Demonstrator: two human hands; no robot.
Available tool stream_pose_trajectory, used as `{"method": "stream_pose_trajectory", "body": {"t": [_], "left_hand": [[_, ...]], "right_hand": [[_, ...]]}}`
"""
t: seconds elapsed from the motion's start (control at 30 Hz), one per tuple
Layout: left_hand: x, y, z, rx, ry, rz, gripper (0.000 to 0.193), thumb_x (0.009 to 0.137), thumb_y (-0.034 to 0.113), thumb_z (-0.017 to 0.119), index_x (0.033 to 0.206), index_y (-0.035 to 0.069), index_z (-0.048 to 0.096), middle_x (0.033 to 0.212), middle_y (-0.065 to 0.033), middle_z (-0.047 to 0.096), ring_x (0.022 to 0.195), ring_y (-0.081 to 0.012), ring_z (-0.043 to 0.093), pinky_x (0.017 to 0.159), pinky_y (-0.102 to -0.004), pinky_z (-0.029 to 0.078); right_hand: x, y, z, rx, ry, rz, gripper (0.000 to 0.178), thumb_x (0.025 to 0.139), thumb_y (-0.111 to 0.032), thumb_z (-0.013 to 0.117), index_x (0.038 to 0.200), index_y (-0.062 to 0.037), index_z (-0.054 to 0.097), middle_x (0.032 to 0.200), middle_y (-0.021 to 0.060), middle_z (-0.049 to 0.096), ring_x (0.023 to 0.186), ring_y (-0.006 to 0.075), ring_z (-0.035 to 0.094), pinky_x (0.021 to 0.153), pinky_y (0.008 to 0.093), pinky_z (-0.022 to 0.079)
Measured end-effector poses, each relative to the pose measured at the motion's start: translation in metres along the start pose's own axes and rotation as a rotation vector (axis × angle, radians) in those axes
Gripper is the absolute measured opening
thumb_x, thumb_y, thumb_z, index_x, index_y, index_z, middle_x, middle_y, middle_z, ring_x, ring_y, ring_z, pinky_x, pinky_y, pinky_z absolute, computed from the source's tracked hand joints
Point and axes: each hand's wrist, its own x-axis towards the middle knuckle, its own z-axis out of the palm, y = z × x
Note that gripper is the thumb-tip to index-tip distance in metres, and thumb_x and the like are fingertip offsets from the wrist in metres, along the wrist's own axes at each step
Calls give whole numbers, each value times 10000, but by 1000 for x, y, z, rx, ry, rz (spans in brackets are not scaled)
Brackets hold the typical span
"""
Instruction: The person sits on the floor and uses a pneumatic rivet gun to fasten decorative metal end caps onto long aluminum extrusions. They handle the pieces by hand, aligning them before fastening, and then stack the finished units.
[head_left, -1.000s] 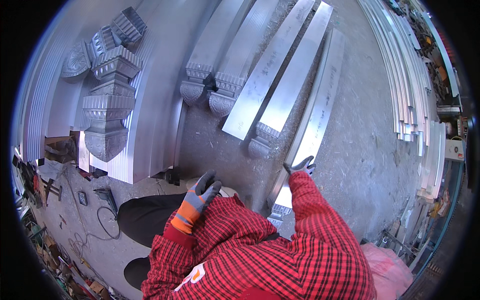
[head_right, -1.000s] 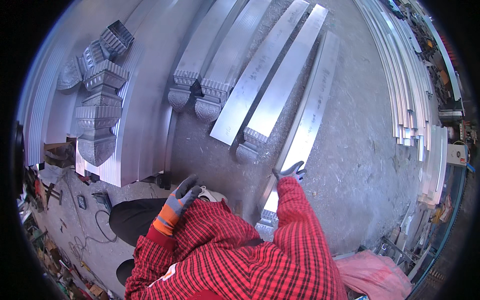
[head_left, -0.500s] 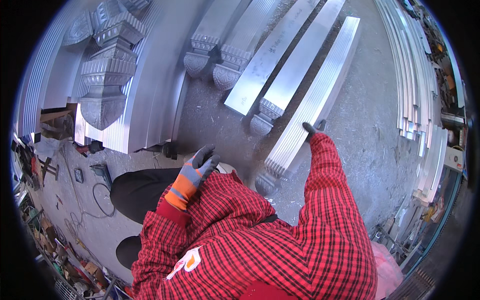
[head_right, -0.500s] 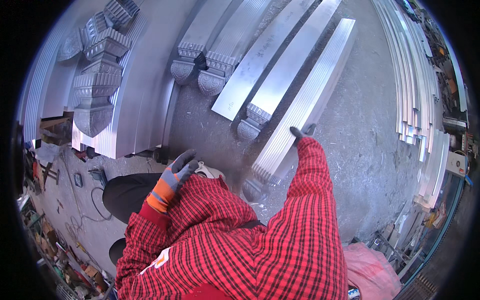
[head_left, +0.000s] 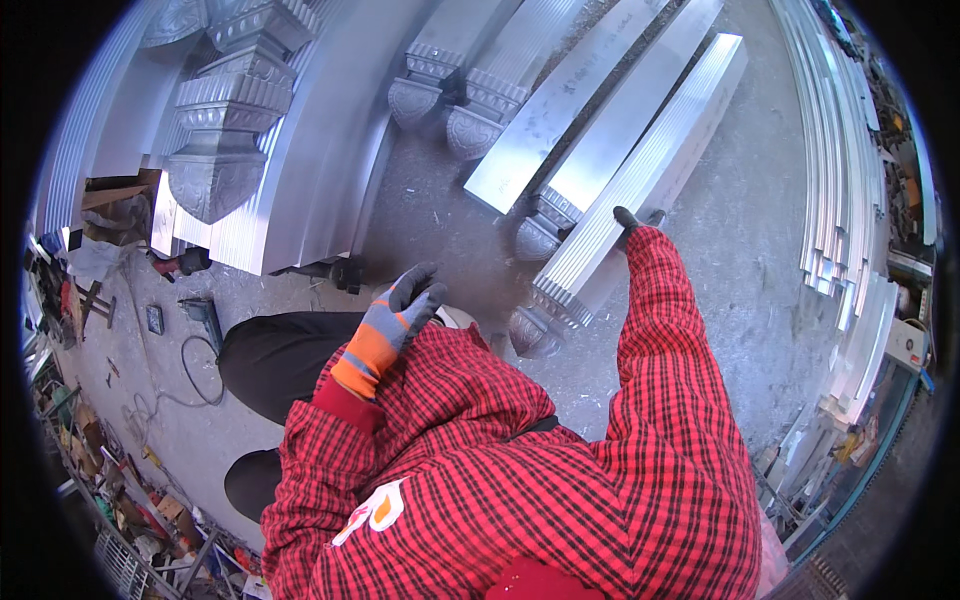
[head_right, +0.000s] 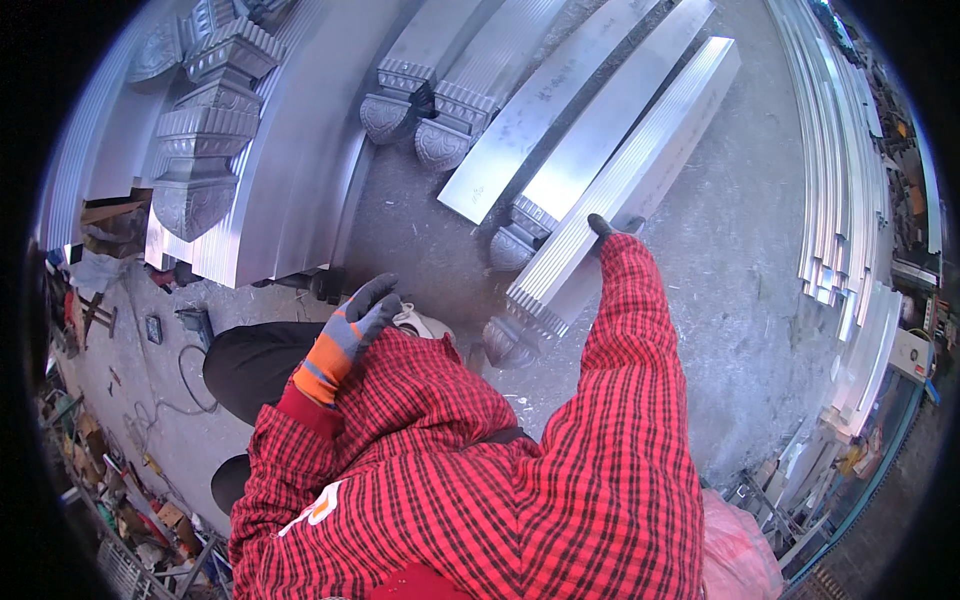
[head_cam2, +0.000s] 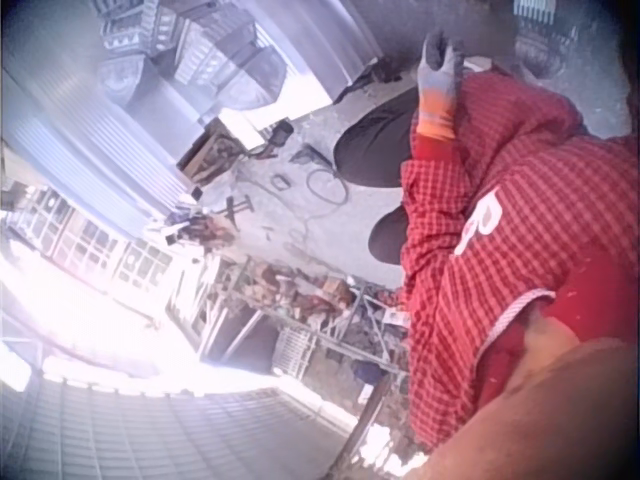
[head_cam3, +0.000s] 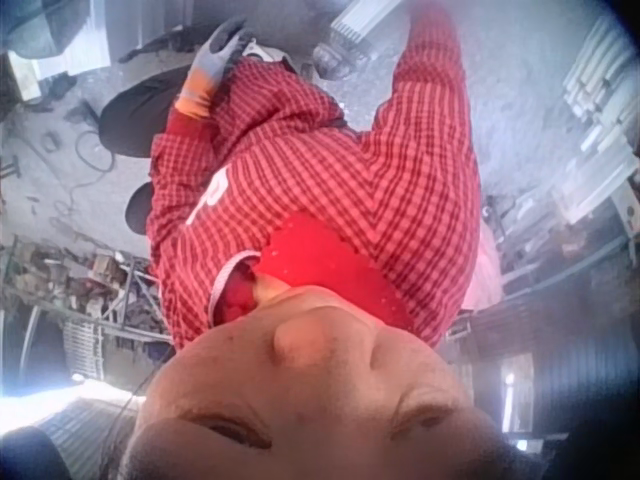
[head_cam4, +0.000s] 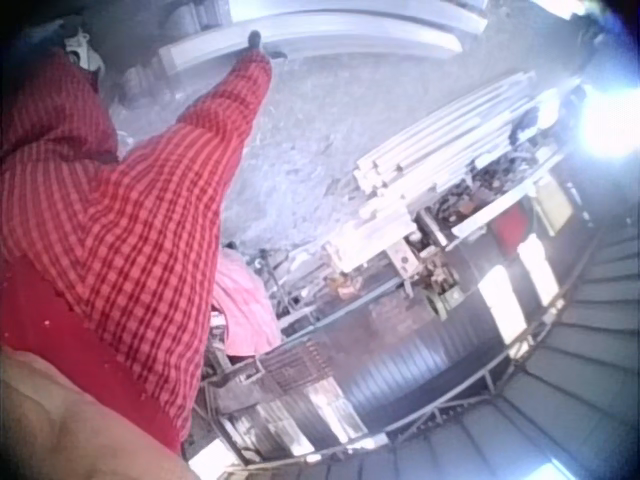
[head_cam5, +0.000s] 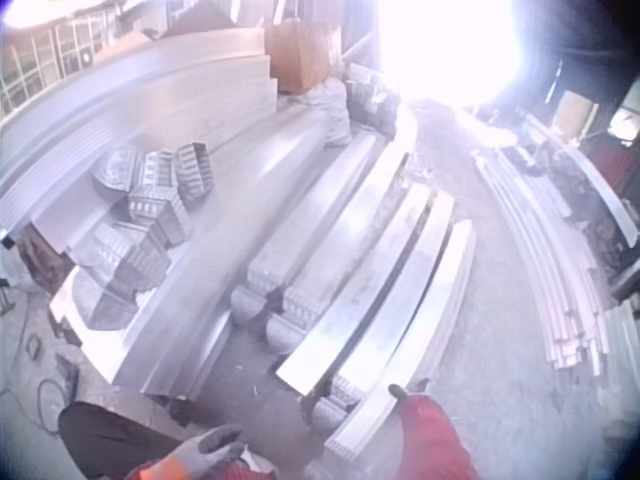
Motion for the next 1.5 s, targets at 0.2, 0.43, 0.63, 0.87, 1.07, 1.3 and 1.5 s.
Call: {"method": "stream_pose_trajectory", "body": {"t": [0.2,0.43,0.63,0.87,1.07,1.3,1.5], "left_hand": [[4,-10,-1,13,-9,36,501,898,209,653,1309,-18,479,1162,-80,596,1021,-119,551,873,-256,458],[5,-11,2,-64,-15,20,496,908,169,634,1331,-15,452,1183,-74,578,1051,-117,543,898,-245,444],[4,-14,-2,-122,-28,35,512,910,209,633,1332,-15,448,1224,-109,570,1095,-146,533,936,-266,431],[5,-15,2,13,-16,33,506,908,214,631,1332,-1,458,1226,-109,574,1076,-141,539,913,-271,448],[7,-8,0,59,-12,7,553,880,218,669,1326,-24,447,1188,-112,589,1030,-131,562,860,-256,475],[12,-18,4,82,-51,4,579,879,251,669,1335,-21,439,1196,-138,594,1034,-151,576,865,-268,476],[16,-14,4,53,-58,-21,517,899,174,637,1335,-19,436,1188,-100,582,1063,-143,547,925,-276,440]], "right_hand": [[-13,-9,-3,-165,74,58,1252,637,-376,830,1495,-199,-65,1483,239,235,1309,408,360,1056,542,354],[-6,5,-5,-190,38,166,1405,503,-616,833,1496,-231,-83,1486,245,250,1372,383,273,1114,508,278],[-18,8,16,-314,127,247,1365,547,-541,843,1489,-267,-107,1474,274,164,1330,427,327,1067,532,341],[-4,18,63,-230,161,213,1377,512,-583,832,1498,-234,-64,1416,285,255,1333,425,310,1052,544,346],[6,0,65,-158,90,138,1057,605,-602,753,1470,-281,237,1486,204,220,1348,395,296,1067,513,338],[22,-94,70,437,221,-599,714,748,-450,738,1314,-90,496,1259,207,521,1084,341,576,913,412,483],[26,-222,97,503,-45,-542,1110,668,-800,564,1460,-76,280,1390,256,416,1290,377,411,1056,433,338]]}}
